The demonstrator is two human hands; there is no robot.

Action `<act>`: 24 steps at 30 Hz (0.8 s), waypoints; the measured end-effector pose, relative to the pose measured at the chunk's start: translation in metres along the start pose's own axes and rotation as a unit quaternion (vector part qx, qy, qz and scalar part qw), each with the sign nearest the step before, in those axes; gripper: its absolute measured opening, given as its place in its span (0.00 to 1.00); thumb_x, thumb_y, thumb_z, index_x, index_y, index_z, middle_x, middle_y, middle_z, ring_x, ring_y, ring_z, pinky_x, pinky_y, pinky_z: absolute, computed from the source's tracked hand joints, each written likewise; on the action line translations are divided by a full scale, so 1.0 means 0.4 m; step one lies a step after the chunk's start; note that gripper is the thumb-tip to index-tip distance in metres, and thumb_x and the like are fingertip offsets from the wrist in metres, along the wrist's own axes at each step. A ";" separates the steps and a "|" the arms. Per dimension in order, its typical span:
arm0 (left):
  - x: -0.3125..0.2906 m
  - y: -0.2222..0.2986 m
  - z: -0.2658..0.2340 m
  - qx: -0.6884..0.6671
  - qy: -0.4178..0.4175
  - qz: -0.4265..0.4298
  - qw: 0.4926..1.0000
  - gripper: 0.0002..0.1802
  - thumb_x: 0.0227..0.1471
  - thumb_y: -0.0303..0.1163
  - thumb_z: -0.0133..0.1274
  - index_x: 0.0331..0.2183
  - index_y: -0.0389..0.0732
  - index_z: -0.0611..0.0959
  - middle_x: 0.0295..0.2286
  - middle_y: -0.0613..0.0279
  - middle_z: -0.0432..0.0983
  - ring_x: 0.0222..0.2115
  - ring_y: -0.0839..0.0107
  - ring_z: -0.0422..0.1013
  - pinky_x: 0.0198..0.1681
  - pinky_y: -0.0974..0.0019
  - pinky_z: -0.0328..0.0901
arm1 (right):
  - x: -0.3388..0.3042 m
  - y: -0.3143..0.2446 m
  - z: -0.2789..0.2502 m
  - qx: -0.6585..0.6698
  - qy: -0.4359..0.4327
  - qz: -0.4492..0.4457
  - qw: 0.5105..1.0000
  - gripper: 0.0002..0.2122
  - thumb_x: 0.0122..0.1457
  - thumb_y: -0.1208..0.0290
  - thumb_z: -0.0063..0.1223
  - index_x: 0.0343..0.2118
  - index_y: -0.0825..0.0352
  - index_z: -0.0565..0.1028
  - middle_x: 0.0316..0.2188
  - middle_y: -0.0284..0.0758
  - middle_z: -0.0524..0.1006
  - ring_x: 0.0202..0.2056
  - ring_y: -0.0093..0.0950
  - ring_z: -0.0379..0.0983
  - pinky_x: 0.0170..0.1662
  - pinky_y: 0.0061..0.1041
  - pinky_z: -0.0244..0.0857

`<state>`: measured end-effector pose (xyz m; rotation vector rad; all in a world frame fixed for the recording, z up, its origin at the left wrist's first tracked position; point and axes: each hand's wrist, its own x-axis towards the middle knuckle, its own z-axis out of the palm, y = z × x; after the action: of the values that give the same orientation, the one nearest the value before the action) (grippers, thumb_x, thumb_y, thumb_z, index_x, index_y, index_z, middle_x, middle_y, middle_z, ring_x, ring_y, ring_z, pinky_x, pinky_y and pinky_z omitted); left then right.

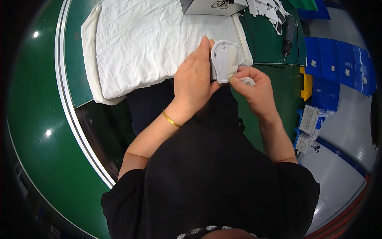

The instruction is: Assemble plastic electronic device housings by inserting components and securing covers with an electric screwdriver.

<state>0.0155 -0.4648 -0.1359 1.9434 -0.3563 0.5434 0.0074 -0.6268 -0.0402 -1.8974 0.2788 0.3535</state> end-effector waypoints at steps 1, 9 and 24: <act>0.002 -0.002 0.001 -0.007 0.002 0.002 1.000 0.61 0.30 0.27 0.71 0.63 0.28 0.54 0.51 0.48 0.73 0.47 0.51 0.73 0.47 0.58 0.70 | 0.001 0.001 -0.005 0.000 0.000 -0.001 1.000 0.04 0.54 0.77 0.63 0.30 0.70 0.78 0.41 0.32 0.77 0.38 0.17 0.71 0.41 0.17 0.65; 0.009 0.008 -0.004 0.013 -0.002 0.001 1.000 0.64 0.29 0.26 0.72 0.63 0.28 0.52 0.50 0.48 0.73 0.46 0.51 0.73 0.46 0.58 0.70 | 0.024 0.011 0.023 -0.067 0.091 -0.049 0.992 0.06 0.53 0.76 0.64 0.32 0.70 0.78 0.33 0.30 0.78 0.33 0.16 0.72 0.38 0.15 0.66; 0.017 0.039 -0.016 0.040 -0.036 -0.037 0.998 0.61 0.34 0.32 0.73 0.62 0.28 0.53 0.51 0.48 0.73 0.46 0.51 0.73 0.46 0.59 0.70 | 0.187 -0.054 -0.013 -0.050 -0.046 -0.139 0.988 0.08 0.51 0.73 0.64 0.31 0.71 0.79 0.31 0.31 0.79 0.32 0.19 0.74 0.38 0.19 0.68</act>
<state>0.0127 -0.4655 -0.1178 2.0493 -0.3102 0.4476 0.0850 -0.6261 -0.0479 -1.9804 -0.0664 0.2696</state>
